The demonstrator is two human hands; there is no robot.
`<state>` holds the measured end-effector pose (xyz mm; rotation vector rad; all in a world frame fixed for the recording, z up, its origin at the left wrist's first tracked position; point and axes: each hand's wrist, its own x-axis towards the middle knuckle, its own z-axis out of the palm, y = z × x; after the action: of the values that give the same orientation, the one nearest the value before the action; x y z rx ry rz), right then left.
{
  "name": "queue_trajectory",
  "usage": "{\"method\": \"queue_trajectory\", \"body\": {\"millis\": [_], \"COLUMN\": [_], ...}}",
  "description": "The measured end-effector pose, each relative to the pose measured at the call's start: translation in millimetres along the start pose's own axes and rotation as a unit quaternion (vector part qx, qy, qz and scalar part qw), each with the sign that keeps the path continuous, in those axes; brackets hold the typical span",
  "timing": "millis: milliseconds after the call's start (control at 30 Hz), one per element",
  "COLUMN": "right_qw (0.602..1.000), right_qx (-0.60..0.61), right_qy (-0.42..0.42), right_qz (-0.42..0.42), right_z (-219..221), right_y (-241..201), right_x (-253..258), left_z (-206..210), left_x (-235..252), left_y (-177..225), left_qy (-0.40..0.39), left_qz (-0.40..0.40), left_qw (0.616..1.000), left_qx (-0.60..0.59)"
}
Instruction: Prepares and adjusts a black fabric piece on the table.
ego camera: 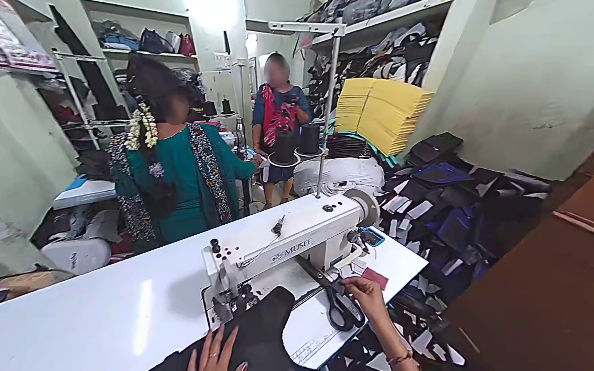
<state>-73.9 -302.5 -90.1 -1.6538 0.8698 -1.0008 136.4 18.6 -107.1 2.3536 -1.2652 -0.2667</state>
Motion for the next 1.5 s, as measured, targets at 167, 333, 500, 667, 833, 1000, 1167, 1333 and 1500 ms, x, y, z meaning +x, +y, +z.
{"method": "queue_trajectory", "body": {"millis": [167, 333, 500, 667, 833, 1000, 1167, 1333, 1500], "right_qw": [0.989, 0.944, 0.9, 0.907, 0.919, 0.927, 0.921, 0.963, 0.923], "right_qx": [-0.013, -0.1, -0.249, -0.231, -0.197, -0.259, -0.249, -0.109, -0.283], "right_qy": [-0.144, -0.312, -0.315, -0.256, -0.238, -0.195, -0.286, -0.228, -0.252], "right_qz": [0.005, -0.039, -0.169, -0.243, -0.245, -0.187, -0.085, -0.097, -0.073], "right_z": [81, 167, 207, 212, 213, 159, 113, 132, 155], "right_y": [-20, -26, -19, -5, -4, -11, -7, 2, -7], "right_x": [-14, -40, -68, -73, -71, -55, -48, -20, -2], "left_z": [23, 21, -8, -9, 3, 2, 0, 7, 9], "left_x": [-10, -37, -54, -60, -57, -53, -46, -25, -2], "left_y": [-5, -1, 0, -20, -23, -27, -29, -42, -49], "left_qy": [0.005, -0.023, -0.103, -0.062, 0.009, 0.012, 0.009, 0.071, 0.093], "left_qz": [-0.013, -0.014, -0.014, -0.018, -0.017, -0.034, -0.019, 0.004, -0.007], "left_qw": [0.998, 0.998, 0.994, 0.996, 0.997, 0.998, 0.998, 0.996, 0.993], "left_qx": [0.06, 0.053, 0.013, 0.064, 0.069, 0.06, 0.058, 0.043, 0.072]}}
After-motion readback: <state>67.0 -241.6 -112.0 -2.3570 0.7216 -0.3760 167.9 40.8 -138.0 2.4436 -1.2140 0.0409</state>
